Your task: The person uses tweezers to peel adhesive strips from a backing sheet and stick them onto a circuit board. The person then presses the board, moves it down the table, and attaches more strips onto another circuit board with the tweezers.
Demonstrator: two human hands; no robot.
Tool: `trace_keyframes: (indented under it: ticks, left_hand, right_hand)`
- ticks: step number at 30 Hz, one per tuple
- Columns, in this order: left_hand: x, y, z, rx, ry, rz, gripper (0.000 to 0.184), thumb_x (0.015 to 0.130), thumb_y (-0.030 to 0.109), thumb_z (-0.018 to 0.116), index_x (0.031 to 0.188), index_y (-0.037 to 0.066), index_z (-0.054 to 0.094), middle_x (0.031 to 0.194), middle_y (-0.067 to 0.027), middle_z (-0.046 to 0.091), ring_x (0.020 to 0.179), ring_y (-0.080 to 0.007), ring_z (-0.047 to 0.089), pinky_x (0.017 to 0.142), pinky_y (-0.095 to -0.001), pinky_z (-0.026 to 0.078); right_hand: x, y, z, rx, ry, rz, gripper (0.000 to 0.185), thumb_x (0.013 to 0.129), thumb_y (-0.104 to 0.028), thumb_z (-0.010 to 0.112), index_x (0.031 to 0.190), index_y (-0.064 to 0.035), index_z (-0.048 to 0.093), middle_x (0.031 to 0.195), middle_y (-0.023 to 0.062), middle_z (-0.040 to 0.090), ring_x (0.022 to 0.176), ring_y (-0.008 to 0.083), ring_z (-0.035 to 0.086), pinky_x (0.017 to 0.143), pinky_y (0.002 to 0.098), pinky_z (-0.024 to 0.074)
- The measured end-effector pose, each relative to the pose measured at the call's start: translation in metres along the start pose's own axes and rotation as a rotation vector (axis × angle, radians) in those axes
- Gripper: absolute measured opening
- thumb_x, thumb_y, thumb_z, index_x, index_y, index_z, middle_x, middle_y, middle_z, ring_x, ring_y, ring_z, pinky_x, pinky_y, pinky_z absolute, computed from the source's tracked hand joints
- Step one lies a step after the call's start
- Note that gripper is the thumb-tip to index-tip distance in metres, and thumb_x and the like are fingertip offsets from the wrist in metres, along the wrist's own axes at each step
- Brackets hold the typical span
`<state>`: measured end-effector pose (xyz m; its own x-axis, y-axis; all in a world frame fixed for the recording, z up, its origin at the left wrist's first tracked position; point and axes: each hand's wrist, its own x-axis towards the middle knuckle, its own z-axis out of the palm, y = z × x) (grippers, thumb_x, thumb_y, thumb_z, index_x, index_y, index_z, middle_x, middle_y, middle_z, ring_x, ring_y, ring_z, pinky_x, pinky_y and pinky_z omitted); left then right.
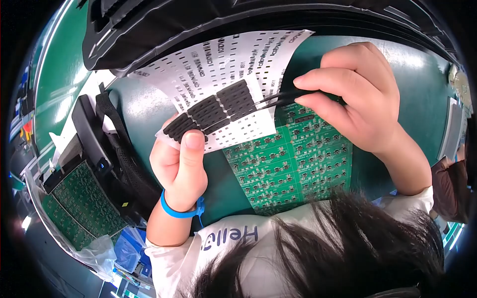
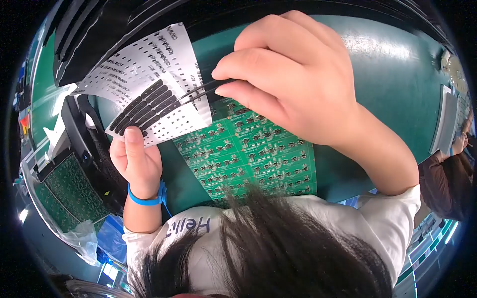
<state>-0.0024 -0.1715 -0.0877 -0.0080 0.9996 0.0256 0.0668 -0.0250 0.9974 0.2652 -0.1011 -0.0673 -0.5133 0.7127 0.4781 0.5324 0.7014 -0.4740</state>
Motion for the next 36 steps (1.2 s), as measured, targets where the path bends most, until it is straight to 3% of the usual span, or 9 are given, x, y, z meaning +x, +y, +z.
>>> trace_keyframes:
  ticks: [2,5,8,14,16,22,25,31,36]
  left_hand:
    - [0.001,-0.001,0.001,-0.012,-0.005,0.009,0.027,0.098,0.021,0.060,0.104,-0.004,0.065,0.102,-0.0063,0.064,0.089,-0.0122,0.056,0.081,-0.0262,0.043]
    - [0.000,0.000,0.000,0.082,-0.066,0.060,0.023,0.097,0.018,0.060,0.102,-0.004,0.066,0.101,-0.0071,0.064,0.089,-0.0132,0.057,0.080,-0.0263,0.044]
    - [0.000,-0.003,-0.001,0.167,-0.055,0.092,0.022,0.097,0.016,0.060,0.101,-0.004,0.066,0.100,-0.0081,0.064,0.089,-0.0145,0.058,0.080,-0.0269,0.044]
    - [0.001,-0.005,0.003,0.100,-0.002,0.075,0.023,0.100,0.015,0.056,0.107,-0.004,0.065,0.106,-0.0073,0.066,0.094,-0.0129,0.057,0.085,-0.0269,0.044]
    - [-0.003,-0.014,-0.009,0.089,-0.057,0.073,0.032,0.100,0.012,0.052,0.122,-0.011,0.057,0.125,-0.0177,0.061,0.114,-0.0239,0.058,0.101,-0.0383,0.044]
    - [-0.002,-0.017,-0.007,0.033,0.028,0.084,0.033,0.101,0.014,0.052,0.121,-0.012,0.056,0.124,-0.0188,0.061,0.113,-0.0254,0.060,0.101,-0.0400,0.046]
    - [0.001,-0.009,0.000,0.004,0.027,0.077,0.028,0.099,0.014,0.057,0.114,-0.009,0.063,0.117,-0.0131,0.065,0.107,-0.0176,0.058,0.098,-0.0332,0.042]
    - [0.001,-0.009,0.001,0.000,0.028,0.083,0.026,0.099,0.012,0.056,0.113,-0.008,0.063,0.116,-0.0132,0.065,0.106,-0.0172,0.058,0.098,-0.0332,0.042]
    - [-0.002,-0.016,-0.009,0.058,0.002,0.096,0.034,0.101,0.014,0.052,0.122,-0.012,0.056,0.124,-0.0195,0.061,0.114,-0.0268,0.059,0.102,-0.0406,0.045]
  right_hand:
    - [0.000,-0.003,-0.001,0.042,-0.025,0.049,0.026,0.064,-0.012,0.083,0.088,-0.0090,0.072,0.084,0.0049,0.059,0.072,0.0203,0.054,0.063,0.0304,0.0416]
    - [-0.008,-0.011,-0.011,0.429,-0.192,0.381,0.024,0.066,-0.010,0.082,0.087,-0.0079,0.071,0.085,0.0053,0.060,0.074,0.0200,0.055,0.064,0.0304,0.0424]
    - [-0.026,-0.018,-0.023,0.485,-0.203,0.435,0.023,0.067,-0.011,0.081,0.087,-0.0073,0.071,0.085,0.0053,0.059,0.075,0.0203,0.055,0.065,0.0308,0.0426]
    - [-0.069,-0.003,-0.037,0.020,-0.130,0.171,0.026,0.063,-0.018,0.082,0.087,-0.0122,0.071,0.083,0.0016,0.059,0.068,0.0200,0.053,0.060,0.0321,0.0411]
    - [-0.076,-0.001,-0.037,-0.033,-0.103,0.153,0.026,0.062,-0.020,0.082,0.086,-0.0146,0.072,0.083,-0.0002,0.059,0.065,0.0190,0.053,0.057,0.0323,0.0403]
    - [-0.070,0.003,-0.037,-0.119,-0.102,0.082,0.025,0.062,-0.023,0.081,0.084,-0.0149,0.072,0.083,-0.0008,0.059,0.065,0.0186,0.054,0.057,0.0320,0.0407]
    - [-0.069,0.005,-0.034,-0.087,-0.083,0.070,0.026,0.061,-0.023,0.081,0.084,-0.0145,0.072,0.082,-0.0006,0.059,0.066,0.0188,0.055,0.057,0.0323,0.0416]
    - [-0.068,0.006,-0.033,-0.048,-0.088,0.081,0.026,0.061,-0.022,0.081,0.085,-0.0140,0.072,0.082,-0.0001,0.059,0.066,0.0190,0.055,0.057,0.0320,0.0419]
    - [-0.068,0.005,-0.031,-0.066,-0.085,0.086,0.026,0.062,-0.022,0.081,0.085,-0.0142,0.072,0.082,-0.0004,0.059,0.066,0.0187,0.054,0.057,0.0319,0.0419]
